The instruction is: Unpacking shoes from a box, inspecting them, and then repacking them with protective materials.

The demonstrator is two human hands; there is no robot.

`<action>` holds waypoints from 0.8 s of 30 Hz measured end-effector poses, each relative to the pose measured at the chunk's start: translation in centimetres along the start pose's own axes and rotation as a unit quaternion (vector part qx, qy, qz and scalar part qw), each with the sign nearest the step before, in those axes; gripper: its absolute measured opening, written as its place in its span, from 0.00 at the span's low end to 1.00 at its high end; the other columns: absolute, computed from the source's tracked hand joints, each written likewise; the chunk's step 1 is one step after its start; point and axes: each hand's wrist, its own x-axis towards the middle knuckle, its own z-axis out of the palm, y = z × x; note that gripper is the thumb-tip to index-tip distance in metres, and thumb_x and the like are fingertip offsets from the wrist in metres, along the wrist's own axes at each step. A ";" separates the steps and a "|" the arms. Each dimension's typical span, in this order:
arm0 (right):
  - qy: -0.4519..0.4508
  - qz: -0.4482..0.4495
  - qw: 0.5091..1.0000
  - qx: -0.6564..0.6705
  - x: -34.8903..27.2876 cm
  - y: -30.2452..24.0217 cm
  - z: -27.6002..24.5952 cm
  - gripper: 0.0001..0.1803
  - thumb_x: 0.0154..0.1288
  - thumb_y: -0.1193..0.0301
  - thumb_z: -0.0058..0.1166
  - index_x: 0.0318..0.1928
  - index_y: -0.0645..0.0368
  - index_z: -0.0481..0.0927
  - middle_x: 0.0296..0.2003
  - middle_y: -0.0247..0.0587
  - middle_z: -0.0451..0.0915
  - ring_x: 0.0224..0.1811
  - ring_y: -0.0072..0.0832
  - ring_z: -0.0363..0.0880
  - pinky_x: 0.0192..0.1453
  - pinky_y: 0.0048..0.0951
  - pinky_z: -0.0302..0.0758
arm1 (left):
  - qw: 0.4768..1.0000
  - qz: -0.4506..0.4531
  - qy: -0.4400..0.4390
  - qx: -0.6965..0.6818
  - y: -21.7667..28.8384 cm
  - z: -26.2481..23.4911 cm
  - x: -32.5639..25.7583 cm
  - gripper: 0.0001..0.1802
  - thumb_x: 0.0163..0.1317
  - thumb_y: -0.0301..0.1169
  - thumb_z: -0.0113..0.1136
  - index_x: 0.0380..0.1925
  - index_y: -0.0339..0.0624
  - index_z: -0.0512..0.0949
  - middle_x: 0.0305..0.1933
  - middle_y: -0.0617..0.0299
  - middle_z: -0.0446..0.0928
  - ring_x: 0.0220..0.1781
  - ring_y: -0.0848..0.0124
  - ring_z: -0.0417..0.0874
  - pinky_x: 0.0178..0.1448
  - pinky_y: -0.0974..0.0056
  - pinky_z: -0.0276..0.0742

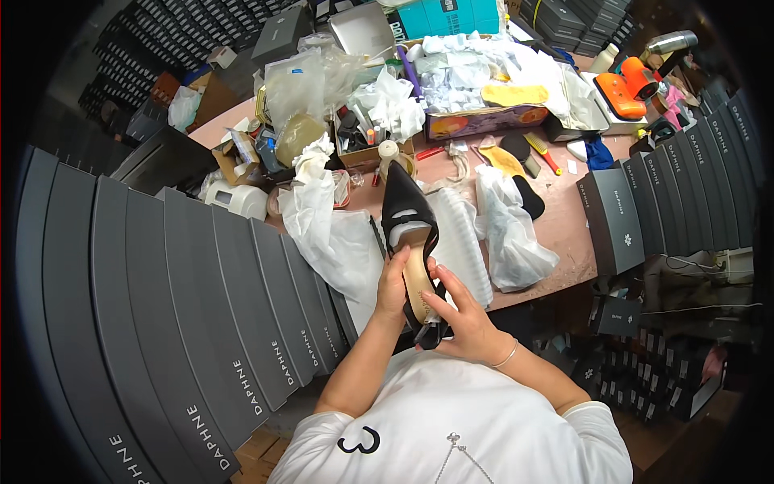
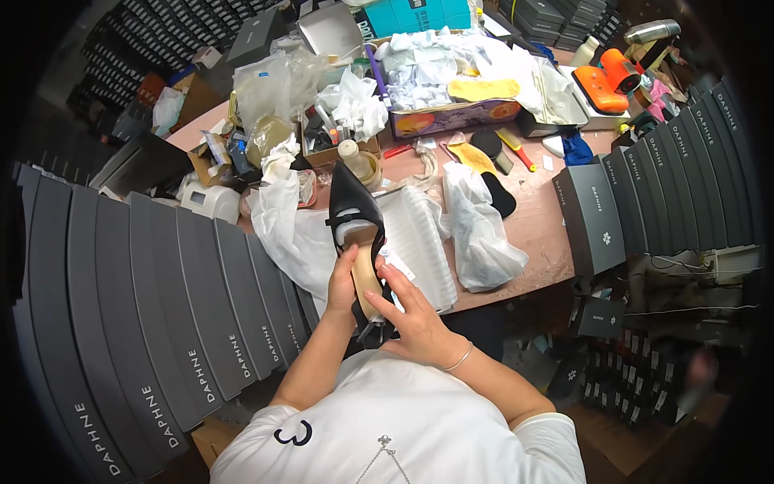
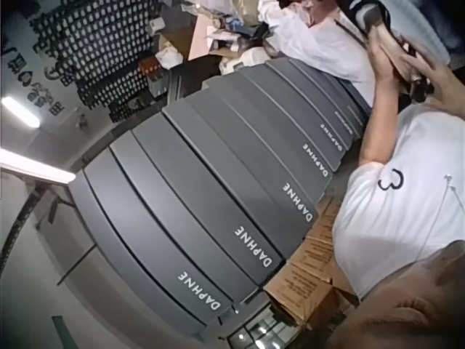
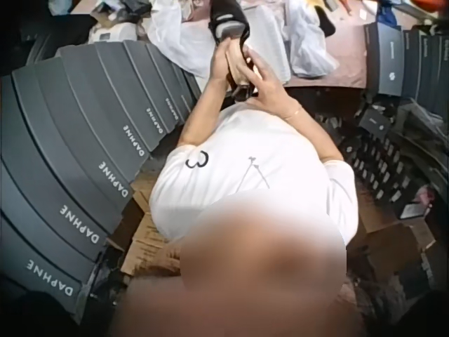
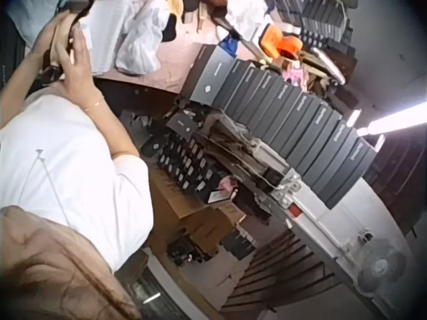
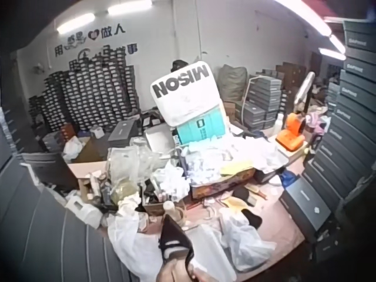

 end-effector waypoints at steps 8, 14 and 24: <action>0.047 -0.002 0.996 -0.070 -2.0 1.0 0.0 0.28 0.33 0.79 0.67 0.42 0.57 0.75 0.63 0.53 0.60 0.62 0.54 0.63 0.64 0.45 0.67 | 0.912 0.116 -0.067 0.387 1.8 0.1 -1.6 0.22 0.67 0.41 0.53 0.51 0.34 0.71 0.44 0.58 0.76 0.47 0.70 0.78 0.49 0.64 0.77; 0.014 -0.013 0.992 -0.123 -2.5 1.3 0.6 0.19 0.41 0.77 0.61 0.39 0.55 0.75 0.61 0.46 0.64 0.61 0.51 0.63 0.62 0.44 0.68 | 0.916 -0.100 -0.039 0.387 0.7 -1.1 -4.4 0.15 0.59 0.23 0.60 0.46 0.30 0.74 0.38 0.64 0.78 0.36 0.78 0.79 0.39 0.73 0.77; 0.007 0.001 0.993 -0.121 -2.6 1.5 1.6 0.17 0.41 0.78 0.59 0.37 0.56 0.75 0.60 0.45 0.65 0.62 0.50 0.62 0.61 0.43 0.66 | 0.764 0.133 0.023 0.630 -1.5 -1.0 -5.0 0.12 0.61 0.22 0.51 0.45 0.30 0.76 0.29 0.54 0.79 0.30 0.74 0.80 0.35 0.67 0.76</action>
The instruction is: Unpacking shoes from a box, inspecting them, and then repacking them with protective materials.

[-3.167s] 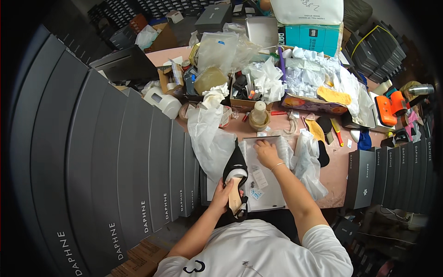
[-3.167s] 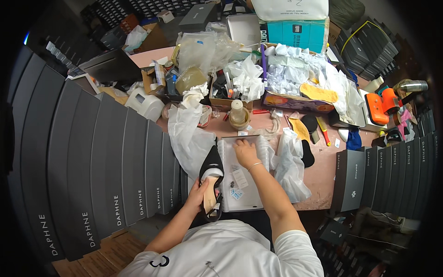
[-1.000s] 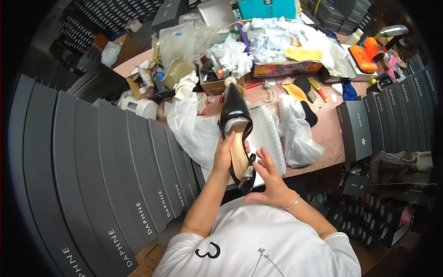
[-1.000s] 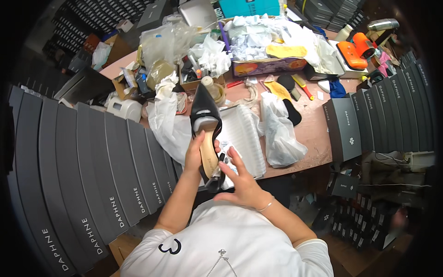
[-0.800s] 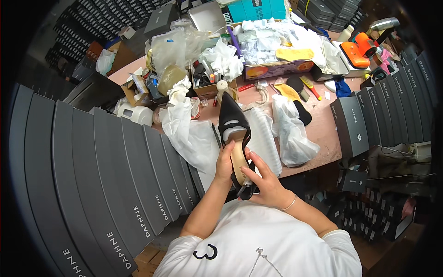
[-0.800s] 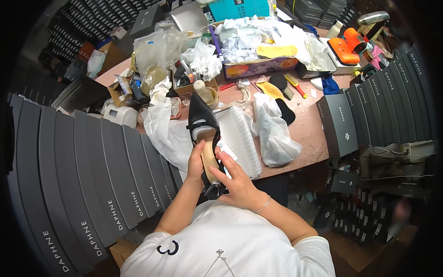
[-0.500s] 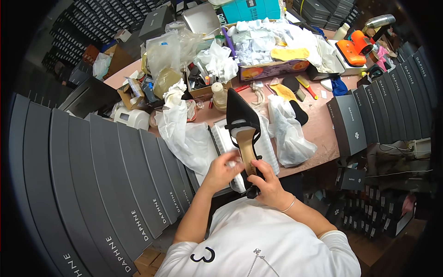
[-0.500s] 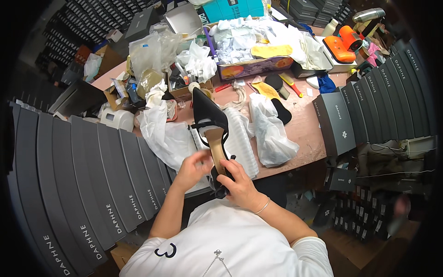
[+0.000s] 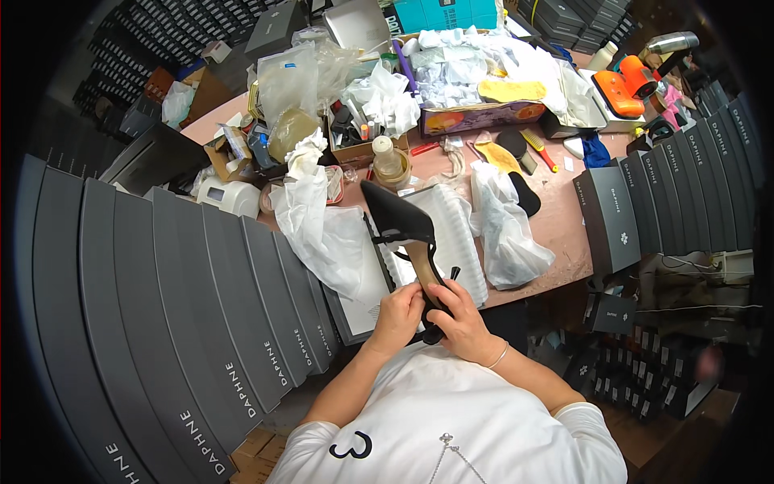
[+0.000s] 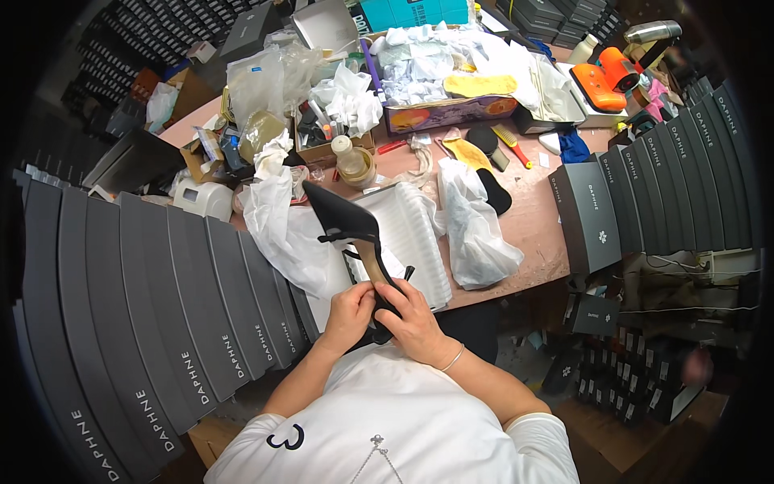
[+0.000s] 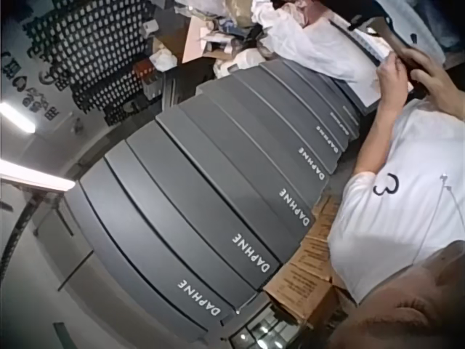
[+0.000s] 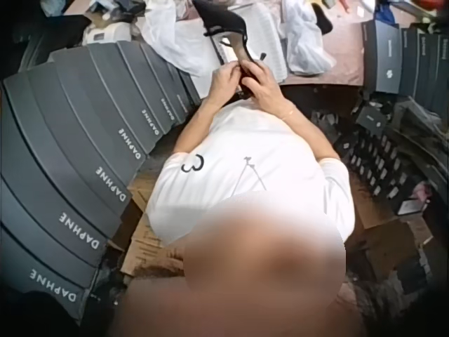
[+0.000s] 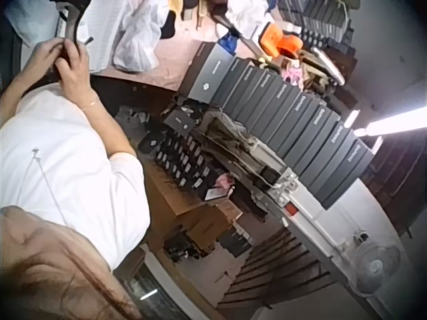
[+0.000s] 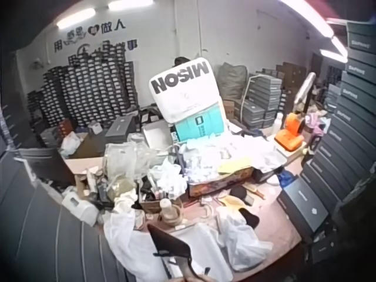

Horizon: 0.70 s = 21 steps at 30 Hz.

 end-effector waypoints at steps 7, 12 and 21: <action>0.052 0.094 0.970 0.216 0.3 -0.6 -0.9 0.22 0.40 0.79 0.68 0.37 0.56 0.71 0.59 0.54 0.65 0.61 0.54 0.65 0.64 0.47 0.65 | 0.932 -0.128 0.032 -0.337 -3.4 -2.0 1.3 0.21 0.70 0.36 0.50 0.60 0.40 0.67 0.42 0.57 0.76 0.40 0.72 0.78 0.42 0.68 0.78; 0.128 0.312 0.551 0.764 0.9 1.5 -2.8 0.32 0.58 0.49 0.52 0.53 0.62 0.71 0.51 0.54 0.75 0.47 0.54 0.80 0.49 0.49 0.81 | 0.775 -0.233 0.074 -0.583 -2.8 -2.0 2.4 0.41 0.62 0.58 0.52 0.67 0.46 0.56 0.63 0.51 0.63 0.64 0.58 0.65 0.65 0.46 0.64; 0.143 0.389 0.287 0.864 -0.5 2.7 -0.3 0.33 0.63 0.43 0.41 0.53 0.58 0.74 0.42 0.52 0.81 0.36 0.49 0.83 0.38 0.43 0.83 | 0.677 -0.258 0.097 -0.682 -2.2 -1.8 1.9 0.24 0.62 0.52 0.57 0.46 0.45 0.76 0.45 0.61 0.80 0.47 0.67 0.82 0.47 0.62 0.83</action>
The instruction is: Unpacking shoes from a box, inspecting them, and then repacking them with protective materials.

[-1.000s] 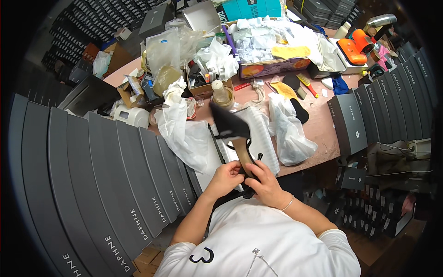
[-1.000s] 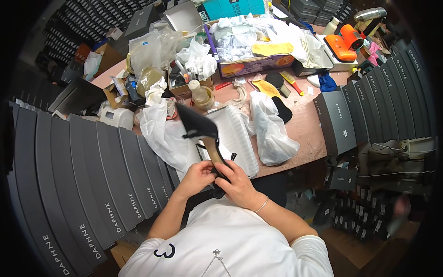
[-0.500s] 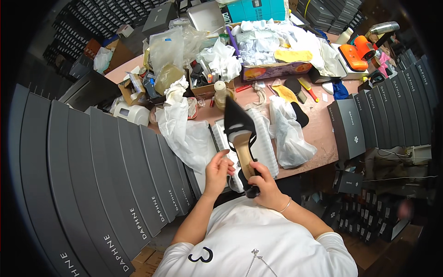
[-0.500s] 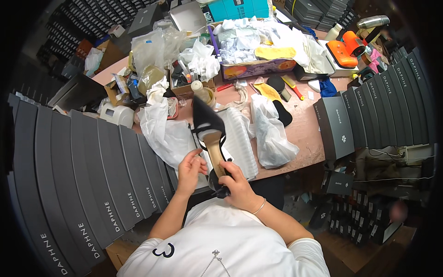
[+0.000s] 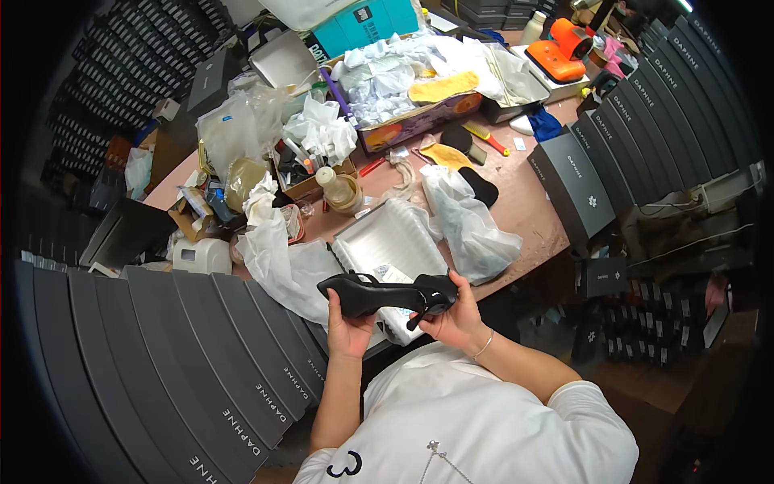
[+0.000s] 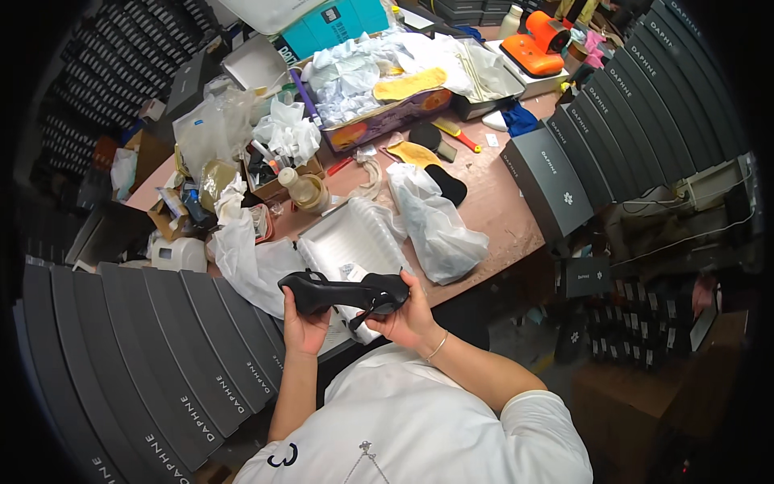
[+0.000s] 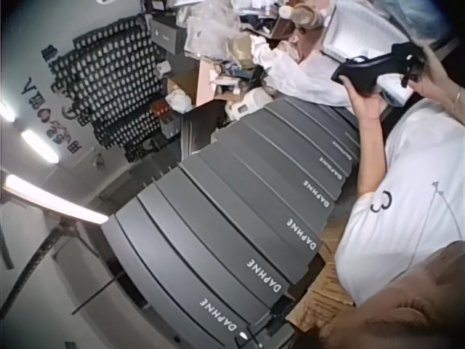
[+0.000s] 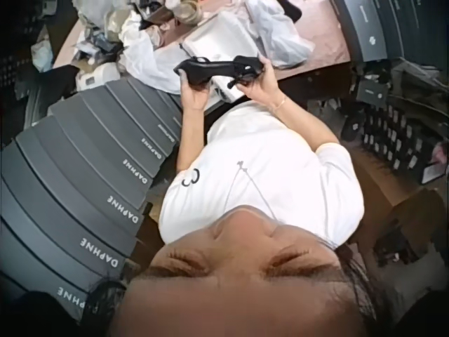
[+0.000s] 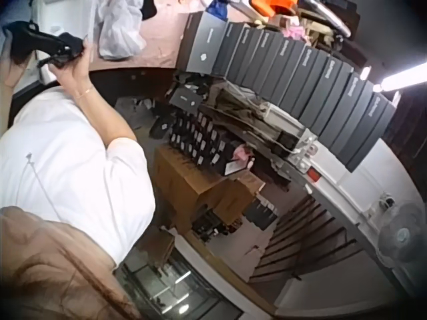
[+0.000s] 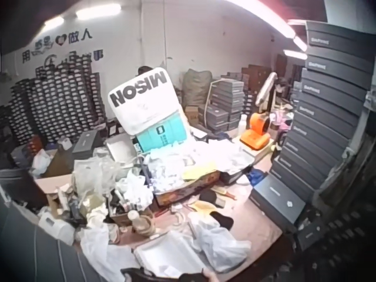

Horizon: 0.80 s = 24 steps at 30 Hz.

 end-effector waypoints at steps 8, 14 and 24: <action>-0.030 0.009 0.999 0.028 0.5 0.2 -1.6 0.32 0.66 0.44 0.37 0.53 0.58 0.74 0.40 0.52 0.81 0.34 0.43 0.83 0.40 0.38 0.83 | 0.999 0.018 -0.020 0.035 -0.5 -0.9 -0.2 0.29 0.61 0.55 0.56 0.52 0.45 0.73 0.52 0.59 0.77 0.55 0.65 0.77 0.54 0.58 0.78; -0.093 0.027 0.995 0.020 0.3 -0.1 -1.5 0.31 0.64 0.44 0.39 0.55 0.56 0.72 0.44 0.48 0.80 0.40 0.43 0.81 0.40 0.41 0.80 | 0.988 0.010 -0.131 0.081 -3.8 2.3 -1.6 0.39 0.61 0.59 0.52 0.65 0.47 0.60 0.63 0.55 0.67 0.70 0.63 0.61 0.69 0.50 0.58; 0.122 -0.397 0.469 -0.779 4.3 -18.7 -1.8 0.12 0.56 0.76 0.55 0.42 0.64 0.77 0.37 0.45 0.79 0.38 0.34 0.79 0.44 0.32 0.75 | 0.980 0.147 -0.060 0.122 -1.2 7.0 2.0 0.17 0.70 0.41 0.49 0.50 0.39 0.70 0.41 0.60 0.77 0.41 0.69 0.81 0.49 0.61 0.78</action>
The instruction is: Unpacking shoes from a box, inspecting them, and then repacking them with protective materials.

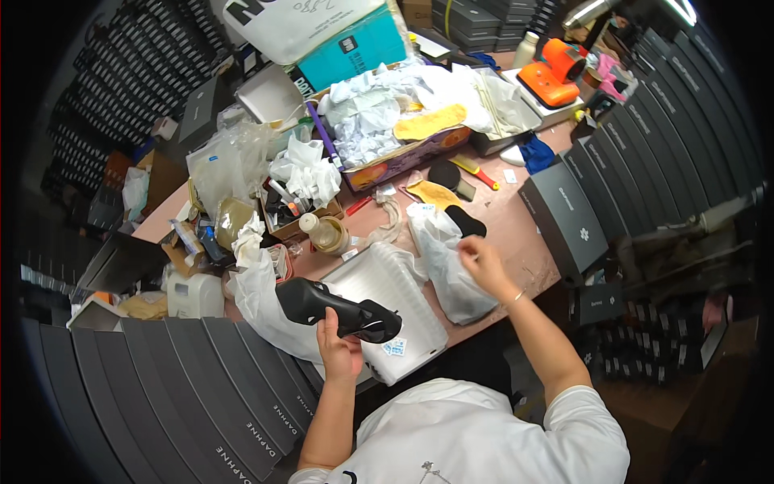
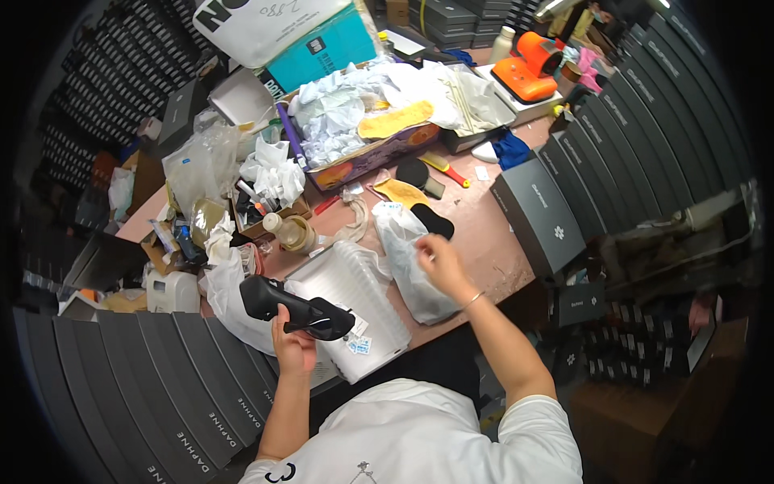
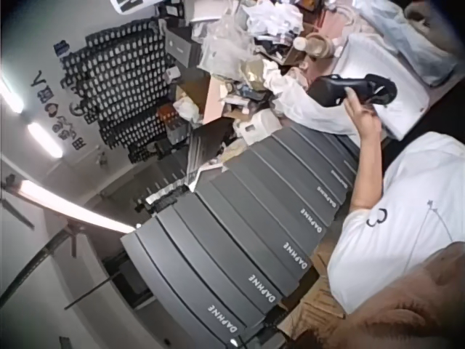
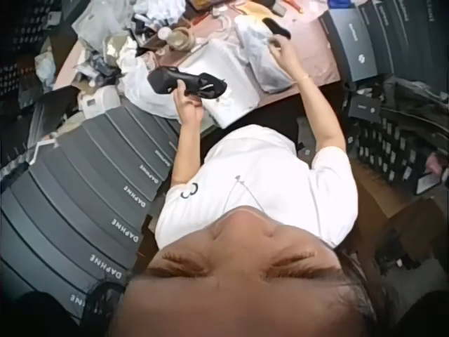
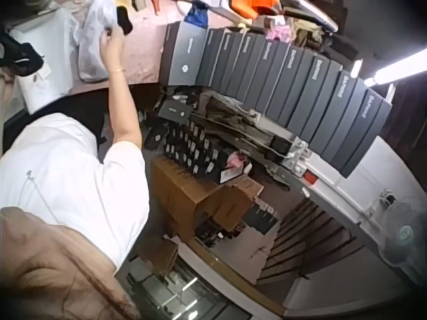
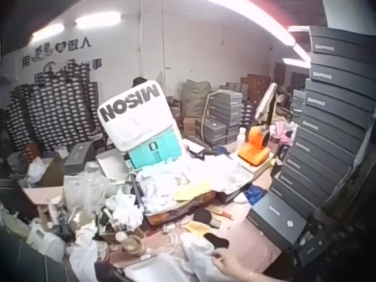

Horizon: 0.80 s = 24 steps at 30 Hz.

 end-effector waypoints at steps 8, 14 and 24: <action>-0.088 -0.017 0.970 -0.227 6.5 11.9 1.6 0.27 0.47 0.77 0.61 0.52 0.59 0.73 0.55 0.53 0.71 0.58 0.48 0.69 0.62 0.40 0.68 | 0.982 0.070 0.013 0.173 -1.5 2.9 2.3 0.15 0.71 0.36 0.46 0.51 0.40 0.65 0.45 0.48 0.78 0.43 0.69 0.80 0.47 0.63 0.79; 0.048 -0.033 0.998 -0.004 3.1 1.2 -2.8 0.23 0.56 0.77 0.45 0.55 0.66 0.70 0.51 0.55 0.70 0.54 0.48 0.69 0.63 0.39 0.65 | 0.993 0.027 -0.027 0.111 -1.5 2.4 3.2 0.15 0.72 0.40 0.43 0.47 0.39 0.65 0.36 0.53 0.77 0.39 0.65 0.82 0.45 0.62 0.79; -0.203 -0.187 0.961 -0.012 -12.6 -13.2 4.7 0.30 0.45 0.78 0.56 0.55 0.57 0.75 0.39 0.43 0.73 0.41 0.40 0.74 0.47 0.36 0.73 | 0.985 0.032 0.039 0.165 -3.5 0.0 2.2 0.16 0.71 0.42 0.46 0.42 0.39 0.67 0.37 0.55 0.77 0.33 0.69 0.82 0.34 0.65 0.82</action>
